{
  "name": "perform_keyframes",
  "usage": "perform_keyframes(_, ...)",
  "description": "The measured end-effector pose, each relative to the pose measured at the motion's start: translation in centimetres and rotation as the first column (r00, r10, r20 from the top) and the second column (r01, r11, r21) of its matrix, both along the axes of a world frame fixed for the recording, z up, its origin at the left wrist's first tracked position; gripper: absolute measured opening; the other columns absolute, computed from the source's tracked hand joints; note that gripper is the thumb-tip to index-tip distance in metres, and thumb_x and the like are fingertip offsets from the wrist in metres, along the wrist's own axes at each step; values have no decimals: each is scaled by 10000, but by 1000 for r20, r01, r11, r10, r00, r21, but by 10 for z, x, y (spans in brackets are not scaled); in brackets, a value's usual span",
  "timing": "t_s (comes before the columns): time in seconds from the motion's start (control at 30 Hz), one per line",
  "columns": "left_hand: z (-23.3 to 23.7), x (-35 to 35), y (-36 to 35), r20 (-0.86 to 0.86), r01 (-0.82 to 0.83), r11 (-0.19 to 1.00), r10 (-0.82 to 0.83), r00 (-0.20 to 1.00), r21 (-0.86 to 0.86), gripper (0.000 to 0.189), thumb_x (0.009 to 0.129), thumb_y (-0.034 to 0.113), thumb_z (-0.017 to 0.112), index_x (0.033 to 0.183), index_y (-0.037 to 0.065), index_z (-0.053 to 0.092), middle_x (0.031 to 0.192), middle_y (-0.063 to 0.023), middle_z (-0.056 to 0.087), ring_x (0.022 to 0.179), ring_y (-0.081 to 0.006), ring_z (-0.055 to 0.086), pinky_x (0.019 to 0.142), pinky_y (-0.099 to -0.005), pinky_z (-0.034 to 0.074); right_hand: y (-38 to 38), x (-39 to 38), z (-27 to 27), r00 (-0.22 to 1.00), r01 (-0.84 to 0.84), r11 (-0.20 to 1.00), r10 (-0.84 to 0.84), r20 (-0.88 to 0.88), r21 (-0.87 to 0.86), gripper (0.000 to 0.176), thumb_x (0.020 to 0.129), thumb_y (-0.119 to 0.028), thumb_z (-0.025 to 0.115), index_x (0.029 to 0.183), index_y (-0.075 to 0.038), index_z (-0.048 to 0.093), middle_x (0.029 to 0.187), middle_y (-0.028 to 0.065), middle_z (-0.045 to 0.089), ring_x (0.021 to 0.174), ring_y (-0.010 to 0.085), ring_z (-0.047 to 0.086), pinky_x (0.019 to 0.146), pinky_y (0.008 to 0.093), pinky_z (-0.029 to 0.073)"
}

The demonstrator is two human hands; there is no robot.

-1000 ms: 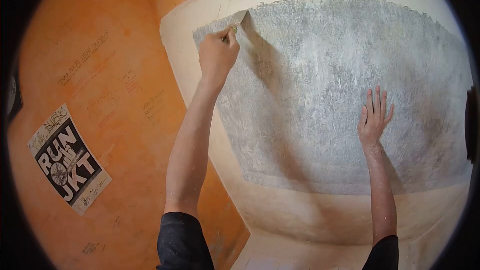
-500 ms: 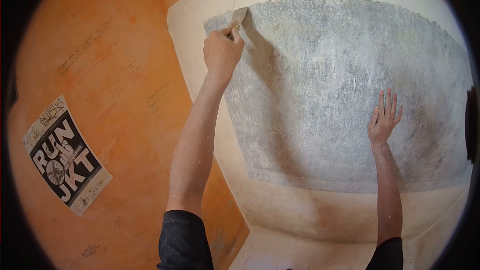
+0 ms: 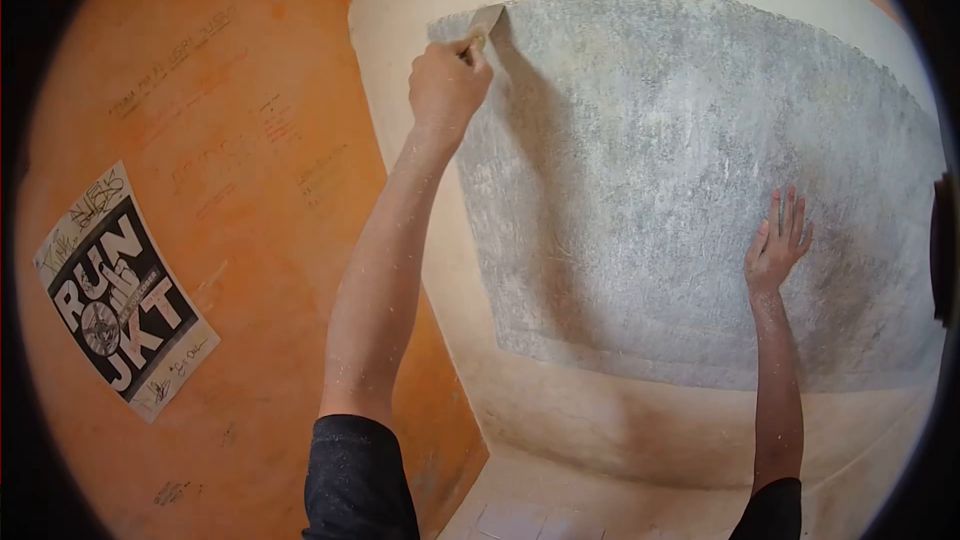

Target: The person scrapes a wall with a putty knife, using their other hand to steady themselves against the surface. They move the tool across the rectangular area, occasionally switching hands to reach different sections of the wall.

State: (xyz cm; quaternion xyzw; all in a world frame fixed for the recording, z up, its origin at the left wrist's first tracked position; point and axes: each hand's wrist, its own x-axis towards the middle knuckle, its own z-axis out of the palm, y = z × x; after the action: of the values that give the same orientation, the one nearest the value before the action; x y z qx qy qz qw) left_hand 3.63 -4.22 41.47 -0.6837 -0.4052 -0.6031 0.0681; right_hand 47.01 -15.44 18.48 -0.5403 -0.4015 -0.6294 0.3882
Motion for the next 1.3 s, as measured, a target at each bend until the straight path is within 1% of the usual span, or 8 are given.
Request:
perform_keyframes(0.2, 5, 4, 0, -25, -54, 994, 57, 998, 100, 292, 909, 217, 570, 1112, 103, 746, 770, -171, 712, 735, -324, 696, 728, -418, 546, 0, -2, 1, 1000, 0, 999, -1, 24, 34, 442, 1051, -238, 356, 1456, -110, 478, 1547, 63, 409, 1454, 294, 306, 1172, 546, 90)
perform_keyframes(0.27, 4, 1, -5, 21, 20, 1000, -20, 1000, -4, 328, 903, 294, 598, 1127, 96, 732, 942, -267, 703, 863, -373, 704, 808, -410, 538, 0, -5, 0, 1000, 3, 1000, -3, 17, 25, 444, 1049, -239, 358, 1462, -119, 471, 1549, 63, 405, 1452, 293, 309, 1172, 543, 95)
perform_keyframes(0.57, -12, 1, 5, -24, 35, 994, -33, 999, 103, 296, 920, 262, 570, 1078, 92, 754, 817, -209, 710, 775, -364, 698, 723, -421, 551, 0, -3, 0, 1000, 18, 999, -18, 23, 29, 441, 1048, -246, 356, 1449, -122, 490, 1541, 65, 417, 1444, 289, 324, 1162, 548, 126)
perform_keyframes(0.73, -28, -23, 28, -161, 22, 994, -4, 987, 111, 313, 967, 318, 560, 1266, 317, 657, 748, -145, 693, 711, -337, 675, 686, -419, 534, -1, 2, -3, 1000, 21, 1000, -21, 17, 4, 444, 1047, -247, 349, 1447, -117, 491, 1539, 73, 419, 1446, 293, 318, 1163, 549, 125)
perform_keyframes(0.93, -9, -86, 114, -304, 225, 937, -139, 942, 268, 315, 987, 282, 577, 1293, 312, 647, 742, -101, 650, 673, -202, 608, 672, -336, 492, -1, -4, 0, 1000, -1, 1000, 1, 2, 14, 446, 1047, -242, 344, 1449, -111, 488, 1538, 83, 418, 1448, 303, 311, 1173, 545, 95)
perform_keyframes(1.07, 32, -61, 84, -369, 266, 957, -207, 906, 116, 296, 964, 293, 607, 1250, 295, 682, 762, -75, 671, 667, -183, 596, 686, -329, 495, 1, -4, 0, 1000, -6, 1000, 6, -4, 19, 452, 1048, -257, 343, 1450, -107, 485, 1538, 85, 417, 1449, 311, 307, 1175, 545, 85)
perform_keyframes(1.13, 41, -24, 79, -502, 377, 863, -175, 847, 336, 316, 951, 369, 600, 1248, 297, 681, 795, -74, 703, 691, -183, 646, 707, -334, 520, 0, -4, 1, 1000, 3, 1000, -3, -5, 11, 455, 1046, -263, 346, 1450, -107, 485, 1538, 86, 418, 1449, 313, 307, 1174, 546, 87)
perform_keyframes(1.3, 35, 89, 5, -618, 206, 935, 17, 786, 288, 310, 960, 445, 578, 1240, 357, 677, 828, -72, 709, 708, -171, 651, 707, -322, 534, 1, -2, -3, 1000, -22, 1000, 22, -15, 0, 460, 1046, -281, 348, 1451, -112, 486, 1537, 87, 418, 1449, 312, 308, 1169, 547, 96)
